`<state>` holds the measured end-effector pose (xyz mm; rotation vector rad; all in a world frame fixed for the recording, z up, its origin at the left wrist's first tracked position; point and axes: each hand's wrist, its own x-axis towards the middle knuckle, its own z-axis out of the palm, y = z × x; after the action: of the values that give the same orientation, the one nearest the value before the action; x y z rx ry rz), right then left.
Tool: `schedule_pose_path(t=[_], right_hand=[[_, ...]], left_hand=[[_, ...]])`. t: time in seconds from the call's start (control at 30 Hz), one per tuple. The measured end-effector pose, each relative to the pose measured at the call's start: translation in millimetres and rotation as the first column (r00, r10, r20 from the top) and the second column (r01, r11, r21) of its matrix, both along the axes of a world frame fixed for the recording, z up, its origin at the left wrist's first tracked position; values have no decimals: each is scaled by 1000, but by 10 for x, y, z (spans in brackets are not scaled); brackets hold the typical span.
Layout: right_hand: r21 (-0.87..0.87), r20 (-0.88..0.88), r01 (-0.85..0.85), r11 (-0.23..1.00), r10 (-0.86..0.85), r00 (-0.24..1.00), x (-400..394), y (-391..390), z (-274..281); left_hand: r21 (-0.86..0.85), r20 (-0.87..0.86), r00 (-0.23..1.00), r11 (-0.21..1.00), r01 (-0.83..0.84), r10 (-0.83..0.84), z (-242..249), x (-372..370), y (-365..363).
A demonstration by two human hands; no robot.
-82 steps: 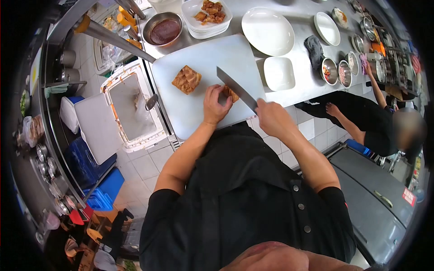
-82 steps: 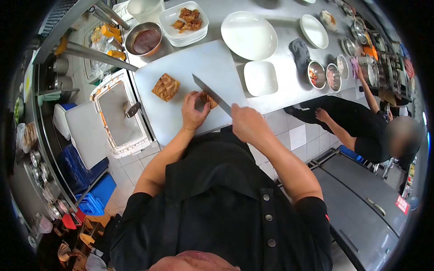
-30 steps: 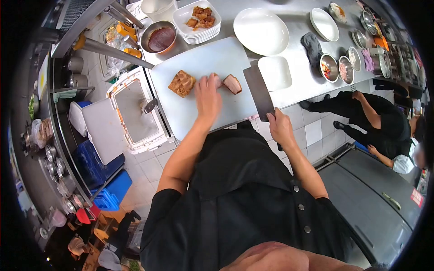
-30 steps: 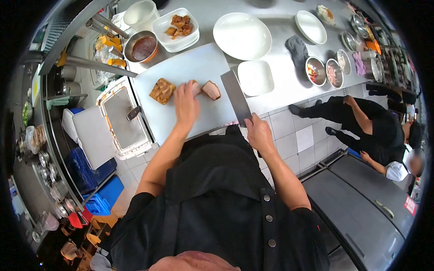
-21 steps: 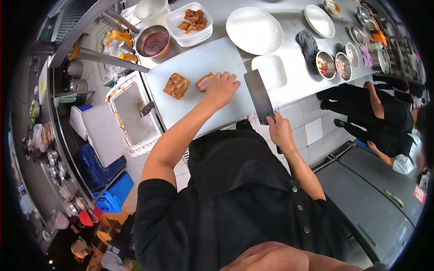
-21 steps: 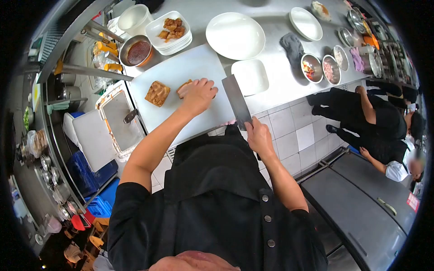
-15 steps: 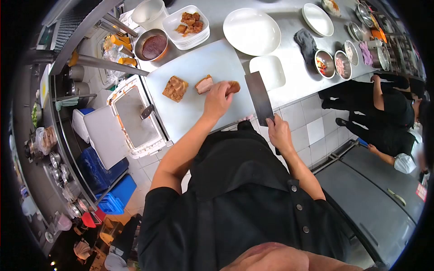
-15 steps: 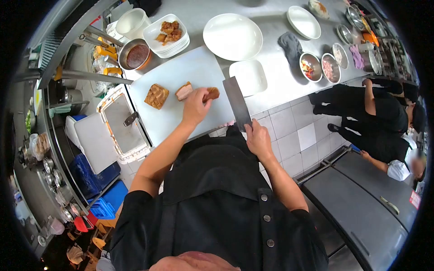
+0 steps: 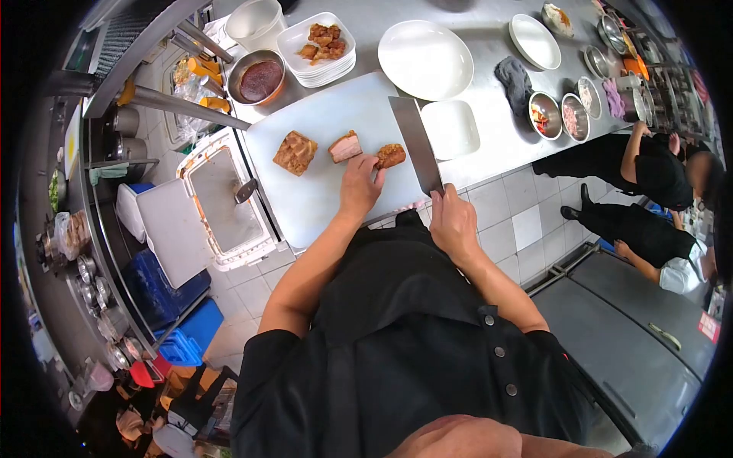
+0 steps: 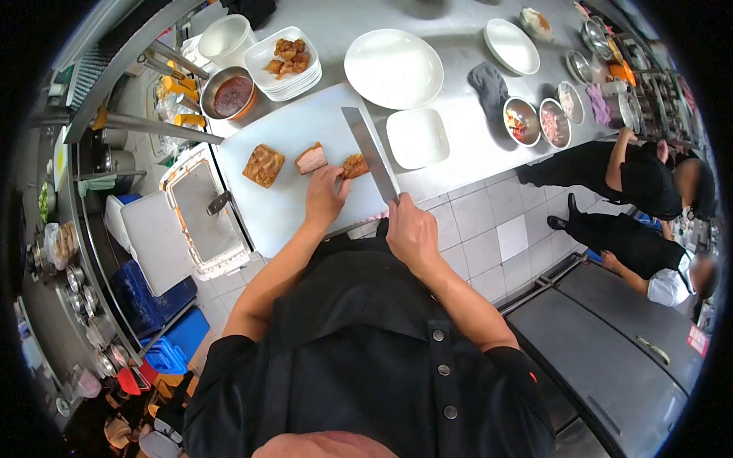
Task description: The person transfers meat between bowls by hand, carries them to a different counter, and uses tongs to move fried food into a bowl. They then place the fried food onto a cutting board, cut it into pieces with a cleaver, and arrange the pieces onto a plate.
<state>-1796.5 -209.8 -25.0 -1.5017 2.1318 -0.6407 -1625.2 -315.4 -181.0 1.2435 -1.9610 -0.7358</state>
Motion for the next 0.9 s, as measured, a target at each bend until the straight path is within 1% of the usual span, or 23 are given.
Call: schedule_pose_path(t=[0.03, 0.07, 0.1, 0.13, 0.17, 0.2, 0.23, 0.3, 0.37, 0.43, 0.5, 0.53, 0.57, 0.6, 0.63, 0.67, 0.73, 0.77, 0.8, 0.87, 0.9], right_hand=[[-3, -5, -2, 1000, 2, 1000, -9, 8, -188], [27, -54, -85, 996, 86, 995, -32, 57, -526], [55, -103, -164, 985, 169, 980, -36, -2, -594], [53, -111, -165, 985, 170, 979, -87, -35, -632], [136, -120, -165, 977, 181, 976, -110, -47, -672], [209, -131, -168, 963, 197, 972, -130, -150, -634], [198, -143, -191, 961, 221, 965, -162, -198, -537], [184, -135, -184, 966, 210, 968, -147, -212, -339], [172, -121, -195, 966, 217, 969, -85, -221, -110], [90, -58, -152, 984, 157, 986, 38, -173, 95], [118, -59, -126, 985, 134, 989, 108, -121, -126], [147, -64, -96, 985, 106, 992, 122, -76, -277], [148, -66, -97, 984, 108, 992, 90, -42, -447], [152, -107, -160, 975, 177, 978, 67, -77, -525], [154, -146, -224, 962, 247, 958, 45, -117, -599], [151, -144, -234, 960, 256, 956, 14, -122, -661], [162, -152, -230, 960, 254, 955, 27, -178, -347], [146, -72, -211, 966, 223, 972, 41, -194, -204], [148, -71, -215, 965, 227, 971, 61, -197, -88], [69, -59, -163, 984, 167, 984, 119, -171, 42], [72, -56, -162, 984, 167, 984, 149, -139, 25]], left_hand=[[-3, -5, 1000, 1000, -2, 2, 2, 10, -29], [-23, 22, 1000, 1000, 12, -11, 10, 14, -25], [-48, 46, 999, 998, 28, -26, 5, 1, -40], [-51, 39, 999, 998, 25, -23, 3, -7, -49], [-23, 48, 998, 999, 43, -42, 1, 19, -39], [-4, 57, 997, 998, 55, -54, -3, 31, -79], [-1, 58, 997, 998, 60, -60, 8, 57, -64], [5, 10, 998, 998, 58, -58, 36, 59, -109], [10, -2, 999, 999, 43, -43, 51, 94, -125], [30, -6, 999, 999, 35, -35, 13, 147, -72], [-42, -58, 997, 998, 48, -51, -41, 130, -95], [-41, -59, 997, 998, 48, -50, 4, 119, -98], [-35, -5, 998, 997, 66, -67, 50, 109, -99], [-28, 50, 995, 996, 84, -82, 81, 107, -100], [15, 43, 994, 995, 101, -101, 33, 104, -115], [12, 47, 995, 996, 91, -92, 20, 122, -130], [-16, 23, 998, 998, 58, -58, 40, 121, -112], [-20, 20, 998, 998, 57, -57, 47, 111, -130], [1, -9, 999, 999, 40, -40, 40, 129, -109], [31, -32, 999, 999, 22, -21, -14, 176, -67], [9, -35, 999, 1000, 30, -29, -35, 176, -82]])
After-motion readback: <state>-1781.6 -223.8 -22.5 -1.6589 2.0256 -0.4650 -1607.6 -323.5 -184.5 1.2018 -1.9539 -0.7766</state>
